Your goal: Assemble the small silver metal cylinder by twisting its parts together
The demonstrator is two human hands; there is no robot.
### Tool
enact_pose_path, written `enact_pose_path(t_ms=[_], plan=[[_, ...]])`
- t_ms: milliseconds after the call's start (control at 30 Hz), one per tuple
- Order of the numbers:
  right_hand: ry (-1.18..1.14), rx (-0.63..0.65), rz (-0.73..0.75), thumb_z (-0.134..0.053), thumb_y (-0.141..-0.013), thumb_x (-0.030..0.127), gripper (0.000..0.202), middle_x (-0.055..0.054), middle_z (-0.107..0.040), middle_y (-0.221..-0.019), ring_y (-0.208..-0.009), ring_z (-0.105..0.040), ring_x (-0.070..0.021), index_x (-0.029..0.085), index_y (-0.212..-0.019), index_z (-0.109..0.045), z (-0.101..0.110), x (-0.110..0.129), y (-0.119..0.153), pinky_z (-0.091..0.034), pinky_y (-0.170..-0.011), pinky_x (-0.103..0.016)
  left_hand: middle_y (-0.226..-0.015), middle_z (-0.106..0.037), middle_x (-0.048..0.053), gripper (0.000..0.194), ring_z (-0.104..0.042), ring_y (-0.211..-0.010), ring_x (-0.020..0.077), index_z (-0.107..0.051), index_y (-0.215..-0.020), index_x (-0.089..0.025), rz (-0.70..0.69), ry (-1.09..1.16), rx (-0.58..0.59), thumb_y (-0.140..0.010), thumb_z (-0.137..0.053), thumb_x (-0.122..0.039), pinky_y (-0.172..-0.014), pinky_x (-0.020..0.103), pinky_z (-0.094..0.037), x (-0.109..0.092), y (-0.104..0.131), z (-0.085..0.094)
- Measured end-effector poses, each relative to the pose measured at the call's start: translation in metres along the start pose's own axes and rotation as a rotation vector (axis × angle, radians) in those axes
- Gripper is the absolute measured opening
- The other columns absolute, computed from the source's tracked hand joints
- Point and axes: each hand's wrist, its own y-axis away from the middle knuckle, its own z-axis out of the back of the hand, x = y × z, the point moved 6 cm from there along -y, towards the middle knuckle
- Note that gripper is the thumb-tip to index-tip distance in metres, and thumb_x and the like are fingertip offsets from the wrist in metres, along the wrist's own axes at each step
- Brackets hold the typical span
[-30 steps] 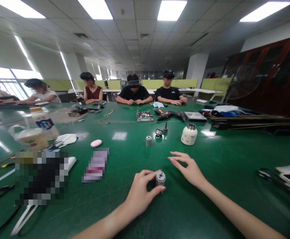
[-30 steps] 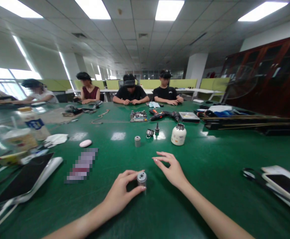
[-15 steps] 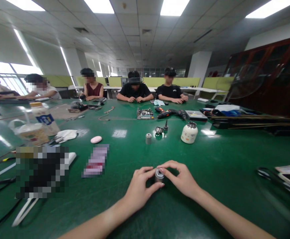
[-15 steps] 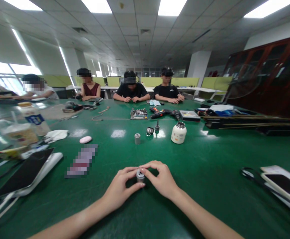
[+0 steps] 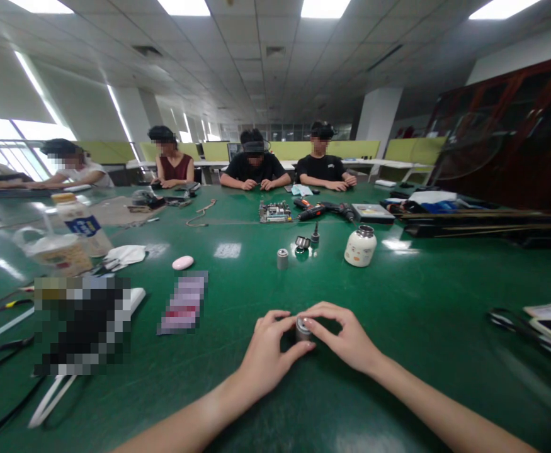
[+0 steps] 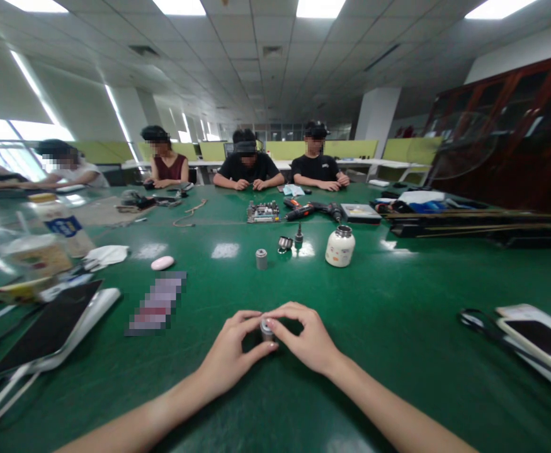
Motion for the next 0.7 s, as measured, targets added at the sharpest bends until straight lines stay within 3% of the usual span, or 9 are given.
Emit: enact_pose_path(t_ms=[67, 133, 200, 300, 433, 533, 633, 700], plan=[[-0.047, 0.015, -0.002, -0.063, -0.088, 0.028, 0.027, -0.007, -0.072, -0.109, -0.100, -0.066, -0.0213, 0.022, -0.114, -0.067, -0.001, -0.002, 0.003, -0.050, -0.092, -0.037, -0.114, -0.064, 0.008, 0.055, -0.056, -0.111, 0.0278, -0.063, -0.118, -0.025, -0.007, 0.055, -0.081, -0.069, -0.082, -0.040, -0.096, 0.045, -0.044, -0.001, 0.000, 0.006], [-0.074, 0.037, -0.017, -0.067, -0.084, 0.027, 0.043, -0.008, -0.069, -0.115, -0.102, -0.065, -0.0213, 0.021, -0.125, -0.058, -0.003, -0.005, 0.005, -0.049, -0.093, -0.037, -0.115, -0.064, 0.007, 0.056, -0.054, -0.110, 0.0262, -0.060, -0.120, -0.024, -0.044, 0.114, -0.179, -0.071, -0.082, -0.038, -0.097, 0.044, -0.043, -0.004, 0.000, 0.014], [-0.064, 0.054, -0.039, -0.070, -0.081, 0.027, 0.043, -0.007, -0.070, -0.109, -0.097, -0.066, -0.0213, 0.020, -0.122, -0.059, -0.007, -0.007, 0.006, -0.051, -0.090, -0.036, -0.116, -0.064, 0.006, 0.040, -0.052, -0.112, 0.0248, -0.062, -0.117, -0.026, -0.092, 0.135, -0.224, -0.080, -0.074, -0.034, -0.100, 0.044, -0.041, -0.009, 0.001, 0.020], [-0.064, 0.085, -0.080, -0.071, -0.079, 0.028, 0.029, -0.005, -0.072, -0.094, -0.088, -0.066, -0.0210, 0.018, -0.106, -0.065, -0.012, -0.007, 0.006, -0.053, -0.082, -0.034, -0.120, -0.063, 0.004, 0.020, -0.047, -0.117, 0.0259, -0.071, -0.106, -0.032, -0.110, 0.112, -0.193, -0.086, -0.067, -0.030, -0.103, 0.047, -0.037, -0.014, 0.001, 0.021], [-0.130, 0.104, -0.111, -0.074, -0.077, 0.028, 0.024, -0.004, -0.072, -0.089, -0.083, -0.066, -0.0196, 0.018, -0.098, -0.066, -0.016, -0.003, 0.006, -0.054, -0.078, -0.032, -0.118, -0.062, 0.004, 0.015, -0.045, -0.117, 0.0269, -0.076, -0.096, -0.036, -0.094, 0.100, -0.183, -0.084, -0.069, -0.029, -0.101, 0.047, -0.039, -0.016, 0.000, 0.020], [-0.124, 0.085, -0.112, -0.075, -0.075, 0.029, 0.024, -0.003, -0.071, -0.087, -0.083, -0.066, -0.0197, 0.019, -0.095, -0.066, -0.016, -0.003, 0.007, -0.053, -0.078, -0.033, -0.113, -0.064, 0.004, 0.014, -0.047, -0.113, 0.0262, -0.076, -0.095, -0.036, -0.111, 0.056, -0.258, -0.085, -0.068, -0.030, -0.096, 0.044, -0.043, -0.014, -0.003, 0.028], [-0.113, 0.083, -0.131, -0.077, -0.074, 0.029, 0.032, -0.004, -0.071, -0.093, -0.088, -0.066, -0.0210, 0.019, -0.102, -0.066, -0.016, -0.005, 0.008, -0.053, -0.082, -0.035, -0.111, -0.065, 0.004, 0.017, -0.046, -0.111, 0.0270, -0.076, -0.098, -0.037, -0.055, -0.117, -0.395, -0.087, -0.066, -0.030, -0.097, 0.046, -0.040, 0.000, -0.008, 0.042], [-0.103, 0.086, -0.141, -0.077, -0.075, 0.028, 0.035, -0.005, -0.071, -0.096, -0.090, -0.065, -0.0216, 0.019, -0.106, -0.066, -0.015, -0.006, 0.009, -0.052, -0.084, -0.036, -0.121, -0.062, 0.003, 0.014, -0.041, -0.116, 0.0319, -0.077, -0.093, -0.040, 0.030, -0.305, -0.387, -0.083, -0.070, -0.032, -0.097, 0.054, -0.036, 0.015, -0.013, 0.045]])
